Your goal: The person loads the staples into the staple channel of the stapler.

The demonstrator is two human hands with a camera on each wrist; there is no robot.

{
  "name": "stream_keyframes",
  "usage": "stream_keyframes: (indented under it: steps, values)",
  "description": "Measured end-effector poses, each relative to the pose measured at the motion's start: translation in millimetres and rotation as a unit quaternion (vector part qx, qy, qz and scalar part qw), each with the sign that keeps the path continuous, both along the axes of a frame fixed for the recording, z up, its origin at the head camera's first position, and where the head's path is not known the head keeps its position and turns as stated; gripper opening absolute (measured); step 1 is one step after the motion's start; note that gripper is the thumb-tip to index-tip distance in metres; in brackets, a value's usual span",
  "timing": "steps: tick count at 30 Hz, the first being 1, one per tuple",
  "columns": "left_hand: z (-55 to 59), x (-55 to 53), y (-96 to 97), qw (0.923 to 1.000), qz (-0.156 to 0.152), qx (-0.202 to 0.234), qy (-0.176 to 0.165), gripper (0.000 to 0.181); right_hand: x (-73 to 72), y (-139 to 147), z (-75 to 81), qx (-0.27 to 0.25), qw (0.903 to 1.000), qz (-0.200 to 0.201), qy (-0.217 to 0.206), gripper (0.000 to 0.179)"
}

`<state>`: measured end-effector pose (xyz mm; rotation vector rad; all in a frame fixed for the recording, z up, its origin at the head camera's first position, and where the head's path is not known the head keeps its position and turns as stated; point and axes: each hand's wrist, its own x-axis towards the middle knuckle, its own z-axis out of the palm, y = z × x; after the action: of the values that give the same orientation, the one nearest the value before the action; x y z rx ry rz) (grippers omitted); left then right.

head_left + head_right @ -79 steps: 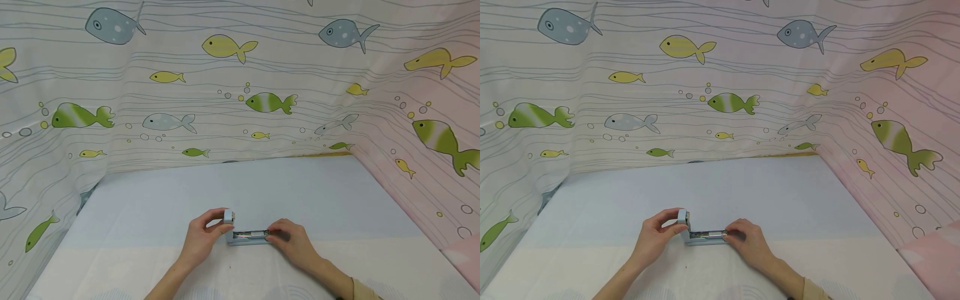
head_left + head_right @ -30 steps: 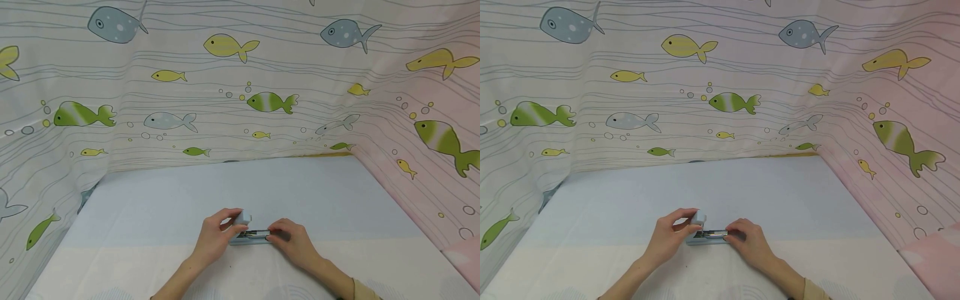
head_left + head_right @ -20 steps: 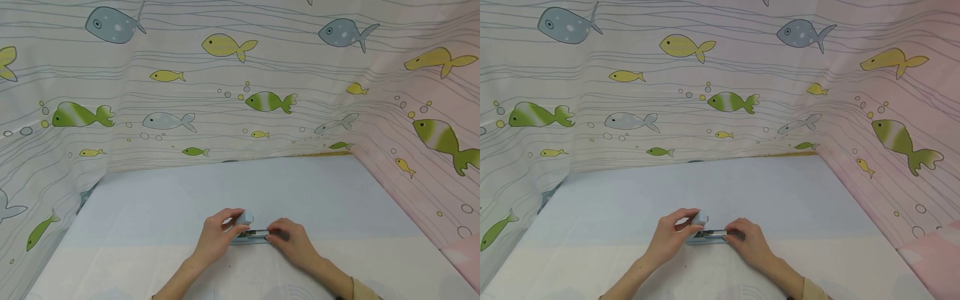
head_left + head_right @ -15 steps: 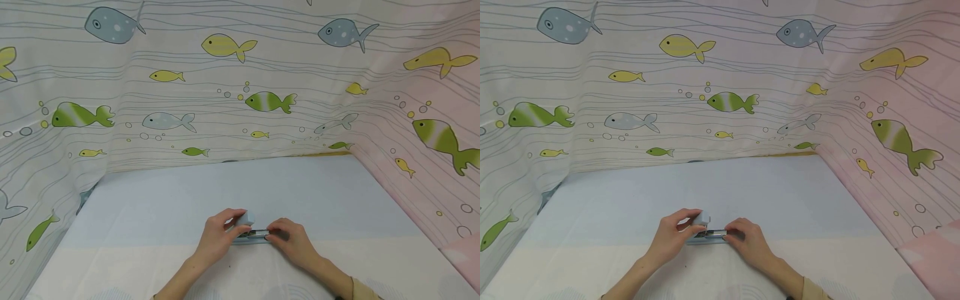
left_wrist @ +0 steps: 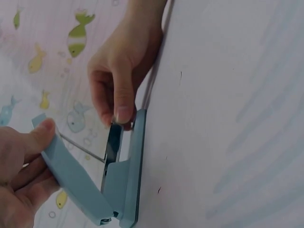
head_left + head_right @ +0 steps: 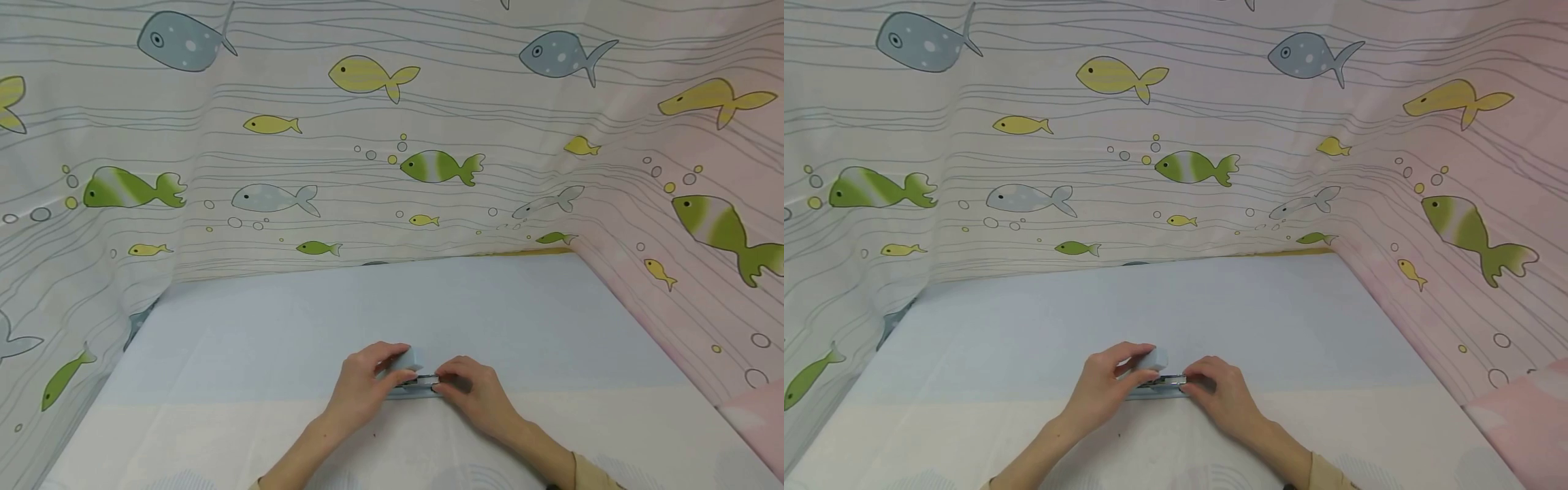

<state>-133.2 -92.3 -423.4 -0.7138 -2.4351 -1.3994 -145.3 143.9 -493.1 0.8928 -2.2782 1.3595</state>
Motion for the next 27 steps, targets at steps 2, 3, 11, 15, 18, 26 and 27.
stream_keyframes:
  steps: [2,3,11,15,18,26,27]
  values:
    - [-0.4,-0.4,0.7,0.9999,-0.001,-0.007,0.008,0.038,-0.1,0.1,-0.3,0.001,1.0,0.0,-0.002,0.018]
    - [-0.6,-0.6,1.0,0.9999,-0.001,-0.01,0.012,0.038,-0.1,0.1,-0.3,0.001,1.0,0.0,-0.002,0.018]
    - [0.0,-0.2,3.7,0.9988,0.011,-0.042,0.021,0.039,-0.4,-0.4,0.5,0.001,1.0,0.005,-0.008,0.018]
    - [1.0,0.5,5.4,0.9989,0.013,-0.045,0.011,0.039,-0.9,-0.3,0.7,0.003,1.0,0.006,-0.003,0.018]
    - [0.7,0.6,6.6,0.9987,0.013,-0.049,0.007,0.038,-0.8,-0.1,0.9,0.007,1.0,0.005,-0.004,0.017]
    - [-2.8,-1.0,9.9,0.9972,0.01,-0.069,0.028,0.038,-0.3,0.4,0.7,0.002,0.9999,0.014,-0.008,0.015]
    - [-3.2,-1.1,10.2,0.997,0.008,-0.072,0.03,0.038,-0.2,0.4,0.9,0.002,0.9998,0.014,-0.012,0.015]
